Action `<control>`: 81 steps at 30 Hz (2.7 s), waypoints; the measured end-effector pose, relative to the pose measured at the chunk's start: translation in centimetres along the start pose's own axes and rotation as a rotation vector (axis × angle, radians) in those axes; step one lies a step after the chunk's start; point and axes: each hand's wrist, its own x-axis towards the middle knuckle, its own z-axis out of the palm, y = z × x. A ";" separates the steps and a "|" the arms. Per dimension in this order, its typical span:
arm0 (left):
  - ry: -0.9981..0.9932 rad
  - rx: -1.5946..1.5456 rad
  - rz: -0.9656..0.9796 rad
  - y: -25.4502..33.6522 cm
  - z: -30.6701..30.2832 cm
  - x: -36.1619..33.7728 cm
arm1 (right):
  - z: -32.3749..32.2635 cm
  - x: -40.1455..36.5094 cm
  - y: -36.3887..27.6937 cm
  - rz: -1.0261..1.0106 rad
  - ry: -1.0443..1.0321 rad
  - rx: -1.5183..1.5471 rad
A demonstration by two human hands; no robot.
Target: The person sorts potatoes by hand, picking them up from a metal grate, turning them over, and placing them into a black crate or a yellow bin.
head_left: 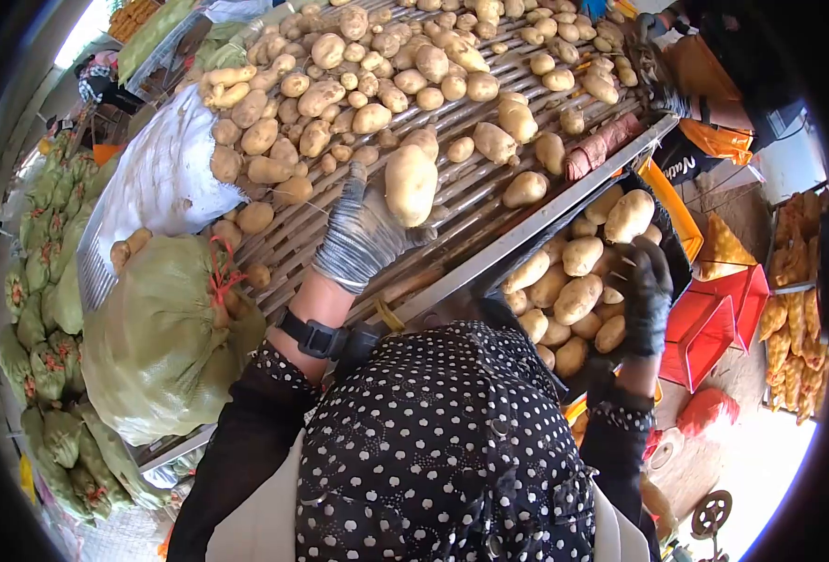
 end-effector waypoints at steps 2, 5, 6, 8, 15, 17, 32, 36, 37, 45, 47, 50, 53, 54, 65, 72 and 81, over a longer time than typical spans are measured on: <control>-0.041 0.030 0.040 -0.1 1.1 -0.3 | 8.7 1.5 -1.6 0.080 -0.417 0.121; -0.048 0.110 0.046 -0.2 0.5 -1.3 | 17.0 2.9 -1.0 0.214 -0.746 0.215; -0.030 0.256 0.055 0.0 -0.1 -1.8 | 19.1 2.7 -0.8 0.204 -0.737 0.240; -0.004 0.273 0.101 0.8 -0.1 -3.5 | 21.1 4.6 3.0 0.186 -0.733 0.290; 0.417 0.645 0.156 2.4 -10.3 -8.9 | 21.7 4.7 5.4 0.598 -0.766 0.651; 0.633 0.798 0.210 2.7 -12.0 -11.1 | 21.3 5.5 6.0 0.579 -0.704 0.558; 1.427 2.215 0.237 12.4 -17.5 -5.7 | 21.4 7.5 6.5 0.767 -0.560 0.490; 1.258 2.139 0.118 14.2 -15.7 -4.9 | 21.2 7.8 6.2 0.797 -0.506 0.469; 1.196 1.936 -0.015 14.3 -14.5 -4.8 | 21.3 7.5 5.8 0.794 -0.490 0.468; 0.560 0.395 0.068 6.9 -12.2 -3.9 | 22.0 7.5 4.5 0.550 -0.682 0.257; 0.505 0.260 0.105 5.9 -9.3 -2.4 | 22.3 7.5 3.8 0.509 -0.755 0.203; 0.431 0.054 0.113 5.4 -6.8 -1.0 | 23.2 6.9 2.2 0.564 -0.884 0.318; 0.287 0.345 0.193 5.1 -5.9 0.8 | 23.1 6.9 2.0 0.507 -0.924 0.266; 0.270 0.358 0.169 5.0 -5.3 1.2 | 22.9 6.9 1.6 0.531 -0.967 0.283; 0.359 1.769 0.375 6.4 -5.9 10.2 | 20.4 7.0 2.0 0.325 -0.732 0.372; 0.433 2.324 0.242 2.5 -6.0 14.5 | 18.6 6.1 1.8 0.471 -0.621 0.649; 0.222 1.637 0.228 2.3 -4.3 10.3 | 16.7 6.3 3.6 0.616 -0.454 0.961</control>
